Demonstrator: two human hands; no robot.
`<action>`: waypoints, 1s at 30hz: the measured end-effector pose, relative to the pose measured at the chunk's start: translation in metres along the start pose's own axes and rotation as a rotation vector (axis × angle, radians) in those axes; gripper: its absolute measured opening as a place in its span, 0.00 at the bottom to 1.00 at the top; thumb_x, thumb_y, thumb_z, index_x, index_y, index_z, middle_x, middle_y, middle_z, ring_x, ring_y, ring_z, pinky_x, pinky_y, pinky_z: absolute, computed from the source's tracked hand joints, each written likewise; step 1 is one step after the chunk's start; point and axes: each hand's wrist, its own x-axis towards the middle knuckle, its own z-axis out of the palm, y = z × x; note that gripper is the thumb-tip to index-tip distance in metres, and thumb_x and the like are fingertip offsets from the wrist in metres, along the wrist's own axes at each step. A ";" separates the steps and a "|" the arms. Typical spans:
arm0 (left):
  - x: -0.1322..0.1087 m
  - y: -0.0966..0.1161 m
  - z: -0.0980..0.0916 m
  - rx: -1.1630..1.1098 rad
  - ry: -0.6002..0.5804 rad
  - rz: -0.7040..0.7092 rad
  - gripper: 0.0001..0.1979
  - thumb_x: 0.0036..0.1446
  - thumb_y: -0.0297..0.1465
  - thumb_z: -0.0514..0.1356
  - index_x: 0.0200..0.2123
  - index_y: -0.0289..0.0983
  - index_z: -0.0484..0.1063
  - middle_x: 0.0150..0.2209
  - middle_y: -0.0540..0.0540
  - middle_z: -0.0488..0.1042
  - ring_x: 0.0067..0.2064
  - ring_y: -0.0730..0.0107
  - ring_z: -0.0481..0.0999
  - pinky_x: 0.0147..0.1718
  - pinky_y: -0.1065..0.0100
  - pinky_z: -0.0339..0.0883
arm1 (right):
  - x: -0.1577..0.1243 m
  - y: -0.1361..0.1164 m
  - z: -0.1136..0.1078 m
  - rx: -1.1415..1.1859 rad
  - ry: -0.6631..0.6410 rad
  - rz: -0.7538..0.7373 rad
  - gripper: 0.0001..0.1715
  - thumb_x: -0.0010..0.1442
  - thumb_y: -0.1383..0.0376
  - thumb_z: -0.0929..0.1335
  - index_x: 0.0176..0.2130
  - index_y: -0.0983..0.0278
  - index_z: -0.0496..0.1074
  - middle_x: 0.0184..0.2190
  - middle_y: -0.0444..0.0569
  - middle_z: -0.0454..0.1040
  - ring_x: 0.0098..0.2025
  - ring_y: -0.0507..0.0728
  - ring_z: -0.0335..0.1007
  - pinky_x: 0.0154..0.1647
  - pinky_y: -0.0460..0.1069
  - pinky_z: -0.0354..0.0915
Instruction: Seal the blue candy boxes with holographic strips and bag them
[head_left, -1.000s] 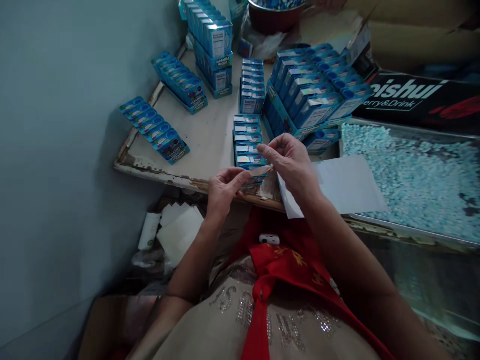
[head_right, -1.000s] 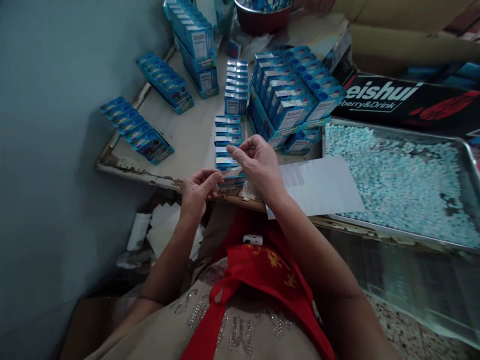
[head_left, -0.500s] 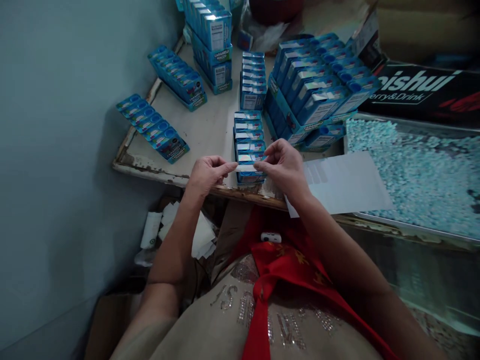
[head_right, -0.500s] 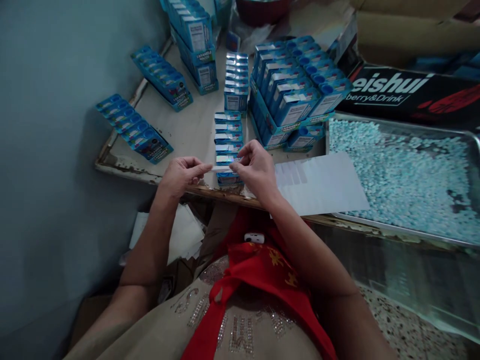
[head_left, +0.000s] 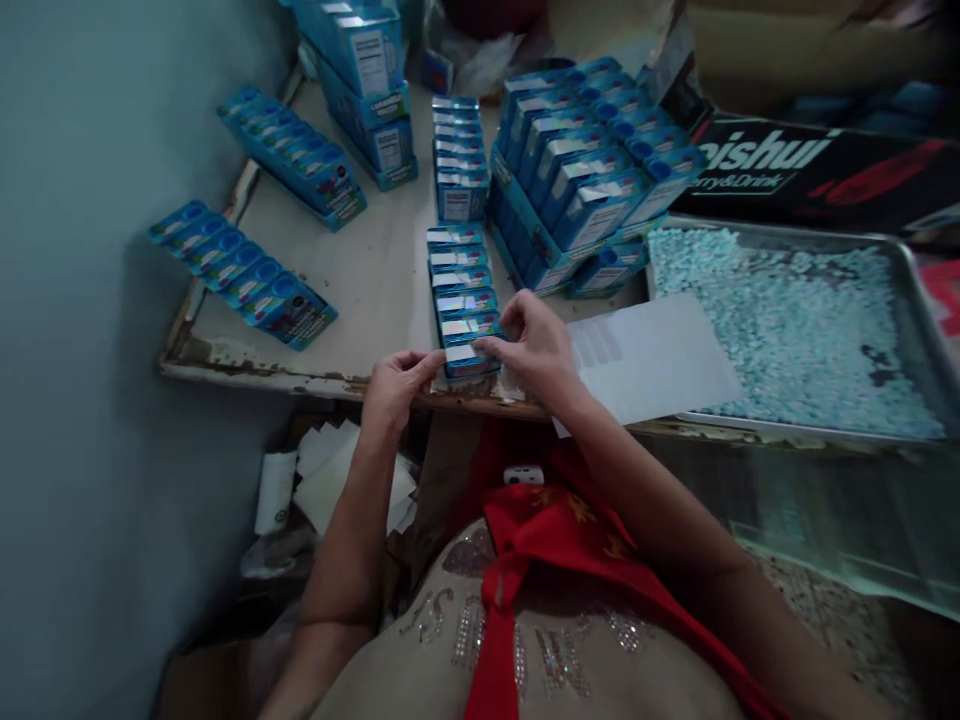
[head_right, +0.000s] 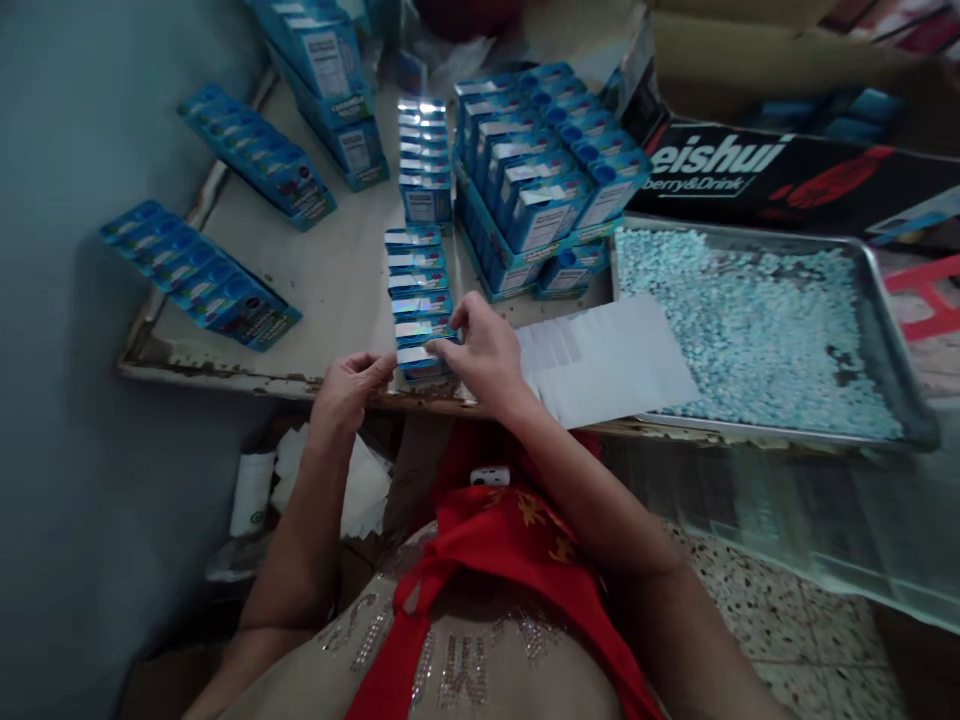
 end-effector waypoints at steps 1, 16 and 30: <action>0.001 -0.005 0.004 -0.014 0.052 -0.005 0.31 0.40 0.57 0.76 0.28 0.37 0.71 0.23 0.53 0.69 0.23 0.77 0.63 0.23 0.71 0.56 | 0.001 0.003 0.000 0.047 -0.033 0.025 0.21 0.49 0.59 0.77 0.33 0.58 0.63 0.25 0.37 0.63 0.30 0.53 0.59 0.34 0.50 0.54; -0.036 -0.006 0.182 0.795 -0.091 1.049 0.12 0.74 0.30 0.57 0.56 0.36 0.76 0.51 0.38 0.82 0.54 0.58 0.81 0.57 0.62 0.73 | -0.036 0.120 -0.144 -0.491 0.343 -0.098 0.06 0.63 0.64 0.68 0.40 0.59 0.76 0.36 0.52 0.78 0.40 0.63 0.71 0.47 0.57 0.67; 0.042 0.055 0.224 0.746 -0.214 0.375 0.05 0.66 0.32 0.67 0.39 0.42 0.84 0.41 0.44 0.86 0.44 0.55 0.82 0.43 0.60 0.67 | 0.009 0.121 -0.152 -0.780 0.033 -0.331 0.19 0.74 0.67 0.61 0.53 0.63 0.79 0.52 0.60 0.80 0.53 0.70 0.68 0.50 0.61 0.62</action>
